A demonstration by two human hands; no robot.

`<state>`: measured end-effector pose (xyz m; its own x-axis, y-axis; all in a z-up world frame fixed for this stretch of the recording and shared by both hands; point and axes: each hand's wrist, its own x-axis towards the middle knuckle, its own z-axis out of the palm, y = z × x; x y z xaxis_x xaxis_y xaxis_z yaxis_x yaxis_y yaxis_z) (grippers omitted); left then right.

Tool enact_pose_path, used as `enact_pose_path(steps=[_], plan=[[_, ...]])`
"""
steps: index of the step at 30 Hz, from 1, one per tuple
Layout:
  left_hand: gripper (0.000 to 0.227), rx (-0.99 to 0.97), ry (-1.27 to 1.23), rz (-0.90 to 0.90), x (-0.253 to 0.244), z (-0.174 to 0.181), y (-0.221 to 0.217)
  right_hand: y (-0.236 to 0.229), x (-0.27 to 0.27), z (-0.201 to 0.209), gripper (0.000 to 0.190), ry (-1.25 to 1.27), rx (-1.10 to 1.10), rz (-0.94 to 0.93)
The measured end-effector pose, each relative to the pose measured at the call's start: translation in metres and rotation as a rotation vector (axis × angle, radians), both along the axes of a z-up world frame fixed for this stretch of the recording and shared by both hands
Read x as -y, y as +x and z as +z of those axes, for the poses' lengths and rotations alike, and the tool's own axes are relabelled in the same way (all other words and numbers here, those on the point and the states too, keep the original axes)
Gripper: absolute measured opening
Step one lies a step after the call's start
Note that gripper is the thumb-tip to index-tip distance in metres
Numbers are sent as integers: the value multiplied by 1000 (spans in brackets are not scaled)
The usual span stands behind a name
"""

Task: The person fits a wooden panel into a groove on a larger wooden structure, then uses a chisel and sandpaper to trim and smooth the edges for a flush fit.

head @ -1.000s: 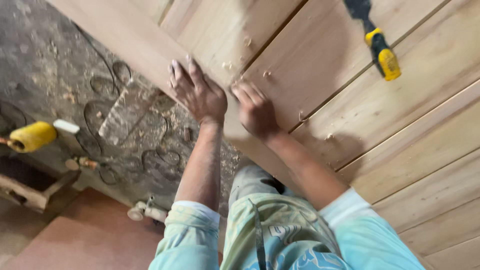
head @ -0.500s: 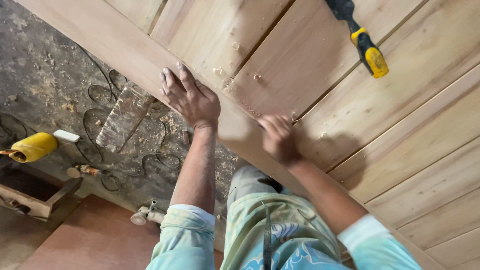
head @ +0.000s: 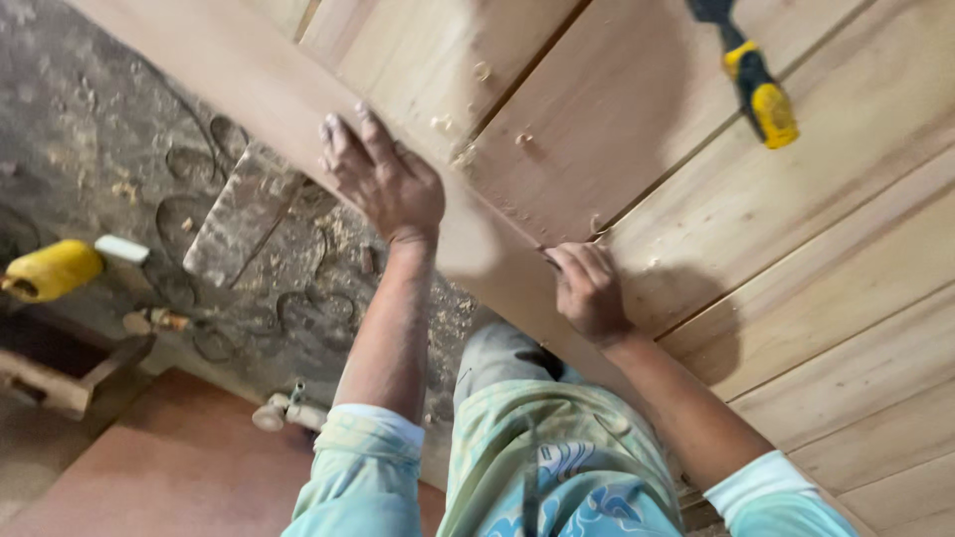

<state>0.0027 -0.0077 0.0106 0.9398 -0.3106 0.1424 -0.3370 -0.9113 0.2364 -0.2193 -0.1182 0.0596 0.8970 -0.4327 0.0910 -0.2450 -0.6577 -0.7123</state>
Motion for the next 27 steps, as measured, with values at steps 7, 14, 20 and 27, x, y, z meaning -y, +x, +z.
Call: enact_pose_path(steps=[7, 14, 20, 27], plan=[[57, 8, 9, -5, -2, 2, 0, 94, -26, -38, 18, -49, 131, -20], [59, 7, 3, -6, 2, -1, 0, 29, -7, -4, 17, -23, 11, -27], [59, 19, 7, 3, 4, 3, 3, 101, -27, -36, 19, -104, 150, -72], [56, 5, 15, 2, 2, -2, 1, 68, -11, -16, 14, -43, 69, -44]])
